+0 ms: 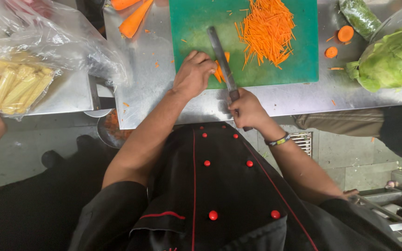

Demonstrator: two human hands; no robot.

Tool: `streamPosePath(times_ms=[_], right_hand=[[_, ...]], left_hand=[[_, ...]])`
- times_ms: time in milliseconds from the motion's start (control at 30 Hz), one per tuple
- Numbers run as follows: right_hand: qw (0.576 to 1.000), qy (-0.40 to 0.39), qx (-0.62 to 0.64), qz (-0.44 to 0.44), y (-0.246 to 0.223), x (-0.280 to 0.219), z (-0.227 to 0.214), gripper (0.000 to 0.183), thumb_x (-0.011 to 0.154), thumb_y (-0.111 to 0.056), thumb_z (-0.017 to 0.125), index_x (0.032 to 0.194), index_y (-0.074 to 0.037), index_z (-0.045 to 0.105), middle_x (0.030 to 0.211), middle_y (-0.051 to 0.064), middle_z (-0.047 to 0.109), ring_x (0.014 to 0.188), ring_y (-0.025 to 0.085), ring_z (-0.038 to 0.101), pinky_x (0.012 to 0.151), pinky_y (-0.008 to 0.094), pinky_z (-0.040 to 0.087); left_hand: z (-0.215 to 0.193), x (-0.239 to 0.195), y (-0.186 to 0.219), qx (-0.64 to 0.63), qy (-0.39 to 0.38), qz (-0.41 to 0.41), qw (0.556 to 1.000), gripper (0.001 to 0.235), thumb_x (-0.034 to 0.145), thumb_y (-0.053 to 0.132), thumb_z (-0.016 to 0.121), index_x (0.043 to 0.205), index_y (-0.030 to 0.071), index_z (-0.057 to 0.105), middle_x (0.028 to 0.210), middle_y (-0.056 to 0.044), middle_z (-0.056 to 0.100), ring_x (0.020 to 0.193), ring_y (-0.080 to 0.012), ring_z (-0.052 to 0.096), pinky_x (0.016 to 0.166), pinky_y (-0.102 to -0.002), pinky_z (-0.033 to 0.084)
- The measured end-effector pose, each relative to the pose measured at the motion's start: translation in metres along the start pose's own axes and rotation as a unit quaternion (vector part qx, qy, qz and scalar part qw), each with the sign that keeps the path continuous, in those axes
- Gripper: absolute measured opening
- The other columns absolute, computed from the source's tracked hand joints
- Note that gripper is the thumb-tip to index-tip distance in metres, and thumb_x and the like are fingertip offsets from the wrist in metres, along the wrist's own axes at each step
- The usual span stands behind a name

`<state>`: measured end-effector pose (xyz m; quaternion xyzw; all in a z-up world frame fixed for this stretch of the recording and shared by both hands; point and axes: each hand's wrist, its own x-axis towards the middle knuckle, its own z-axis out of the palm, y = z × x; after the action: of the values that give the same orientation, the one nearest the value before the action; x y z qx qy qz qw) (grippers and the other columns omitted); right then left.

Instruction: The person uses a knife to slice carrots into thin strips on a green cutting board. The person repeatedly slices the carrots and occasionally gathers the pile of julienned carrots.

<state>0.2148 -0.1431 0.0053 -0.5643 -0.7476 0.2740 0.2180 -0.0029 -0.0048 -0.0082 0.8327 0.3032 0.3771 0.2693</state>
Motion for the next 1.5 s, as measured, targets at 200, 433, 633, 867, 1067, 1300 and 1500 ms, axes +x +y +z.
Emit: streamPosePath(times_ms=[200,433,633,867,1067,1300,1500], right_hand=[[0.998,0.04,0.029,-0.027,-0.007,0.002,-0.01,0.018,0.067,-0.003,0.071,0.084,-0.004,0.075,0.103,0.017,0.067,0.091,0.036,0.068,0.077,0.041,0.056],[0.967,-0.125,-0.201,0.094,-0.062,0.006,-0.032,0.032,0.046,-0.001,0.079,0.078,-0.001,0.076,0.108,0.025,0.058,0.082,0.044,0.067,0.069,0.049,0.056],[0.957,-0.16,-0.206,0.126,-0.088,-0.014,-0.046,0.023,0.064,0.001,0.076,0.083,0.002,0.063,0.108,0.026,0.059,0.081,0.045,0.069,0.069,0.053,0.056],[0.944,-0.136,-0.152,0.261,-0.077,0.006,-0.02,0.03,0.096,-0.001,0.063,0.12,0.002,0.045,0.087,0.028,0.069,0.084,0.049,0.068,0.073,0.057,0.053],[0.939,-0.147,-0.101,0.293,-0.057,0.02,-0.003,0.065,0.052,-0.003,0.08,0.11,0.003,0.052,0.088,0.025,0.07,0.087,0.046,0.068,0.072,0.052,0.056],[0.992,-0.027,-0.12,-0.033,-0.048,0.009,-0.019,0.019,0.055,-0.003,0.072,0.073,-0.005,0.076,0.101,0.025,0.064,0.082,0.043,0.066,0.068,0.045,0.056],[0.95,-0.143,-0.129,0.247,-0.085,0.014,-0.031,0.054,0.056,0.0,0.081,0.105,0.003,0.057,0.097,0.024,0.065,0.088,0.044,0.068,0.072,0.052,0.055]], left_hand=[[0.0,-0.001,0.0,-0.002,0.009,0.006,1.0,0.012,0.086,0.0,0.072,0.094,0.008,0.074,0.102,-0.008,0.066,0.099,-0.0306,0.059,0.09,-0.041,0.051],[-0.001,0.001,0.001,0.004,0.011,0.009,1.0,0.011,0.085,0.001,0.073,0.094,0.009,0.074,0.101,-0.008,0.067,0.099,-0.0304,0.059,0.09,-0.041,0.051],[-0.002,0.001,0.001,0.0,0.011,0.007,1.0,0.009,0.087,0.003,0.074,0.093,0.009,0.074,0.101,-0.007,0.067,0.099,-0.0298,0.06,0.09,-0.04,0.051],[0.0,0.0,-0.003,-0.004,0.003,0.001,1.0,0.011,0.086,0.001,0.074,0.093,0.008,0.073,0.101,-0.007,0.068,0.099,-0.0304,0.06,0.09,-0.04,0.052],[0.002,0.0,0.0,0.0,0.012,0.004,1.0,0.013,0.084,0.0,0.073,0.095,0.007,0.073,0.101,-0.009,0.068,0.099,-0.0318,0.06,0.089,-0.041,0.052],[0.001,0.0,-0.001,0.007,-0.002,0.001,1.0,0.012,0.086,0.0,0.072,0.094,0.008,0.072,0.1,-0.009,0.067,0.099,-0.0323,0.06,0.09,-0.042,0.051],[0.0,-0.001,0.001,0.003,0.006,0.004,1.0,0.011,0.086,0.0,0.071,0.094,0.007,0.072,0.103,-0.009,0.068,0.1,-0.0319,0.06,0.091,-0.042,0.051]])
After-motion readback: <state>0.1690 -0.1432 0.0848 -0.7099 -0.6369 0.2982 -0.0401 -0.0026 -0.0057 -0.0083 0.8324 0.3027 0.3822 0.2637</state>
